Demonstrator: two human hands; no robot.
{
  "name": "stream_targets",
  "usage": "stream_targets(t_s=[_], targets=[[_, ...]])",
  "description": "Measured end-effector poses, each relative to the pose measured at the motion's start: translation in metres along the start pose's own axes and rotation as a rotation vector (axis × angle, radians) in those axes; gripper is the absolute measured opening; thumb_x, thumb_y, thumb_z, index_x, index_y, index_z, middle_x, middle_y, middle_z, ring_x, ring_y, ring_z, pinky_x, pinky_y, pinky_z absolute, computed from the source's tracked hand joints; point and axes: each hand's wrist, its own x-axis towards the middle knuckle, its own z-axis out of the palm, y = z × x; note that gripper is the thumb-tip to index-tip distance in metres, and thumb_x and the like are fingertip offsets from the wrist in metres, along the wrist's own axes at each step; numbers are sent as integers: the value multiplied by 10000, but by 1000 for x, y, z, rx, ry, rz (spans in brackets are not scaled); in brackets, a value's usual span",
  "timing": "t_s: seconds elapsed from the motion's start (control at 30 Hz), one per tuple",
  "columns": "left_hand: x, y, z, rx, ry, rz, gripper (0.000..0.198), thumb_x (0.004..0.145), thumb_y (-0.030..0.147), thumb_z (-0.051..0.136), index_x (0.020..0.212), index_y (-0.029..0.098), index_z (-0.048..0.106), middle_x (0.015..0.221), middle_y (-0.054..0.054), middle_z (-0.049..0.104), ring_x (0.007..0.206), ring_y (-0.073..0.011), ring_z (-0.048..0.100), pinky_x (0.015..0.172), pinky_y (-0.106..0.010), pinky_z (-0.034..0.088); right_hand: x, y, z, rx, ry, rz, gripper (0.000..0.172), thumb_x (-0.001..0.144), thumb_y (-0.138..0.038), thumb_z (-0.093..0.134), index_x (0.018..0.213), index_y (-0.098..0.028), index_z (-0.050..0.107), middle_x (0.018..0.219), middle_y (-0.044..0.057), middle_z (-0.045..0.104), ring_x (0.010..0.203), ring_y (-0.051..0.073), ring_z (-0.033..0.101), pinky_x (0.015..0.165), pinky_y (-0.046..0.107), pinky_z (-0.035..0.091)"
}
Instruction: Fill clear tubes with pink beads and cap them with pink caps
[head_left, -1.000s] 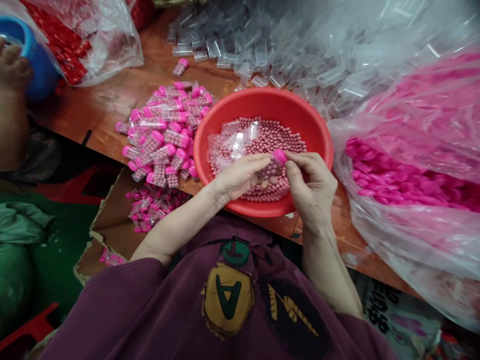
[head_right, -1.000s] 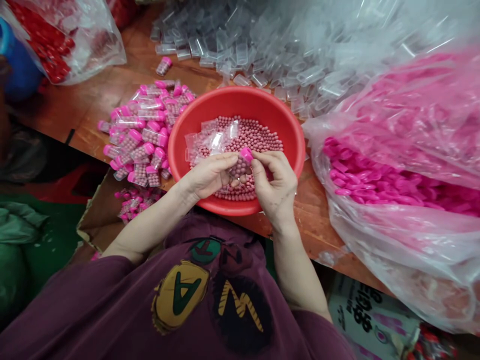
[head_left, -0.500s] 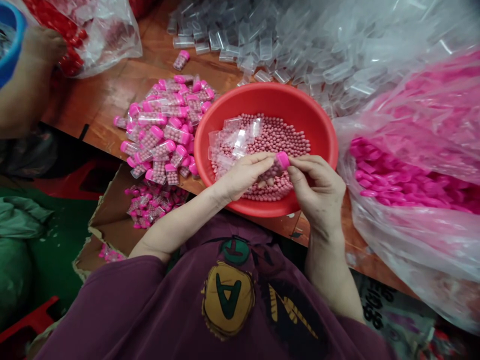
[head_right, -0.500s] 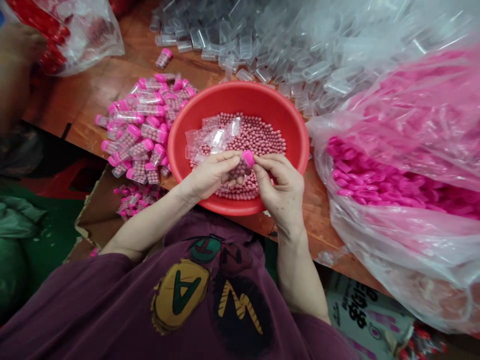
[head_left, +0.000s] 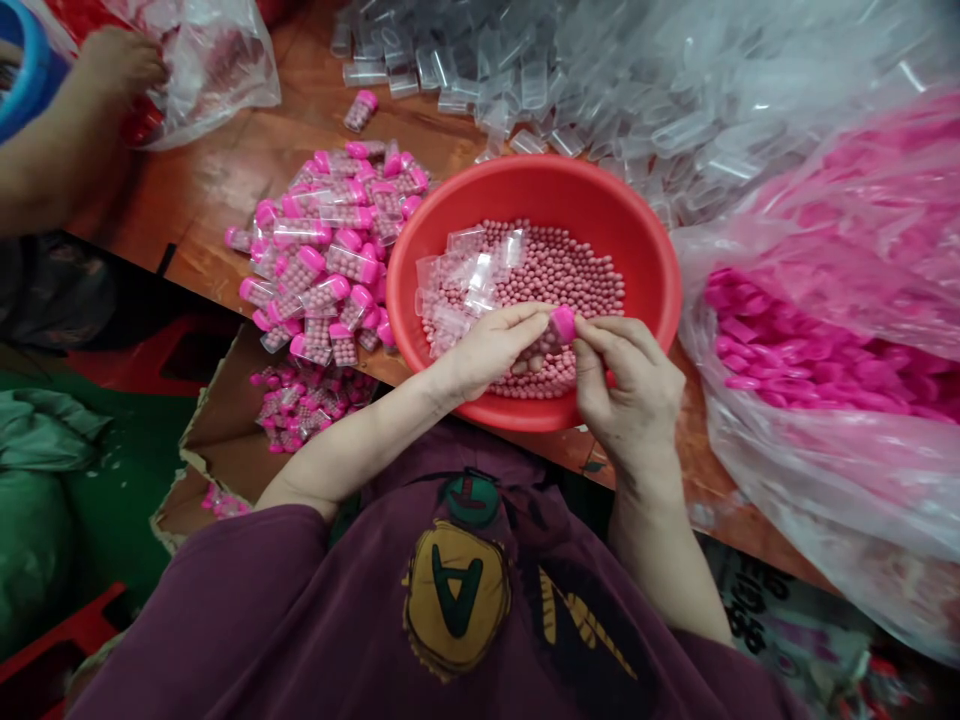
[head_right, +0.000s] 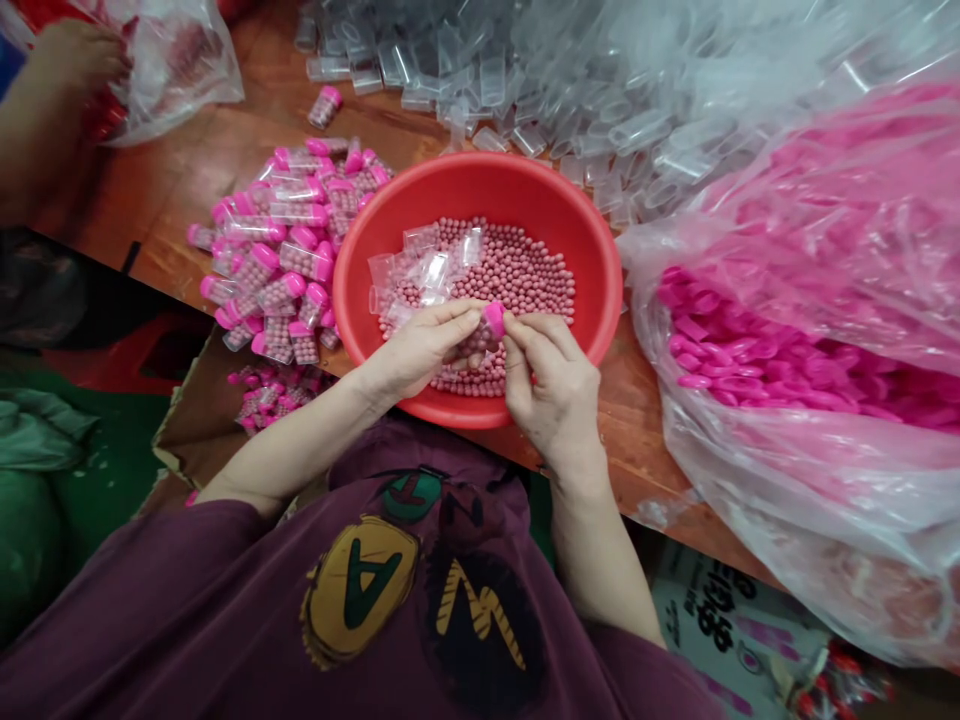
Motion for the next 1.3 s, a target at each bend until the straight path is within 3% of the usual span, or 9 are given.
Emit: stream_targets(t_s=[0.13,0.23,0.37,0.5,0.57,0.7,0.97,1.17,1.3], targets=[[-2,-2,-2,17,-69,87,129,1096,251,722,1019,163,776,861,-6,672,688,-92,566,648,-224,468,4,2,-14,52,-99,-79,355,1069,-207,656,1364,-290,835,1270,108,831,1148,277,817,1026,472,717],[-1,-4,-6,90,-152,192,156,1016,307,848,1088,178,795,883,-5,691,688,-104,567,665,-265,478,9,9,-28,193,-200,-5,386,1060,-233,688,1411,-324,819,1308,82,815,1154,256,808,1014,466,709],[1,-6,-9,173,-238,254,271,936,392,918,1023,164,801,831,7,676,676,-102,579,664,-273,482,9,18,-25,372,-22,215,467,992,-404,844,1447,-374,743,1206,37,820,927,226,796,872,434,725],[6,-9,-11,213,-208,295,392,860,503,969,987,156,835,909,-21,763,773,-114,637,746,-259,527,4,10,-9,232,-23,191,243,1077,-421,728,1274,-290,785,1126,67,807,947,240,793,885,440,710],[10,-11,-13,203,-189,308,424,835,543,981,959,161,846,927,-26,783,848,-131,663,820,-266,550,1,4,-2,80,-71,87,300,1056,-393,711,1319,-259,763,1214,105,790,1076,286,787,967,498,698],[15,-16,-14,196,-149,277,416,805,528,1011,930,160,862,839,-4,745,811,-130,628,798,-271,524,-4,-1,12,-222,-130,10,668,902,-427,829,1495,-202,619,1333,184,730,1249,402,712,1057,640,650],[9,-11,-8,121,-120,124,364,849,441,1028,862,140,824,765,10,718,740,-103,625,756,-250,520,-9,9,25,-338,-115,-71,544,940,-396,741,1421,-182,606,1194,186,737,1089,393,705,947,617,632],[10,-2,-3,-85,-61,-92,457,1105,474,760,812,123,770,818,-85,781,787,-168,688,839,-319,599,-14,13,26,-389,-62,-23,628,912,-542,807,1405,-200,620,1174,173,725,1115,392,706,978,595,608],[10,-4,2,4,-129,-57,314,1101,354,758,898,116,790,842,-70,788,772,-147,689,819,-292,595,-12,11,29,-443,-128,-5,691,906,-558,808,1438,-155,629,1186,184,744,1127,414,720,954,606,594]])
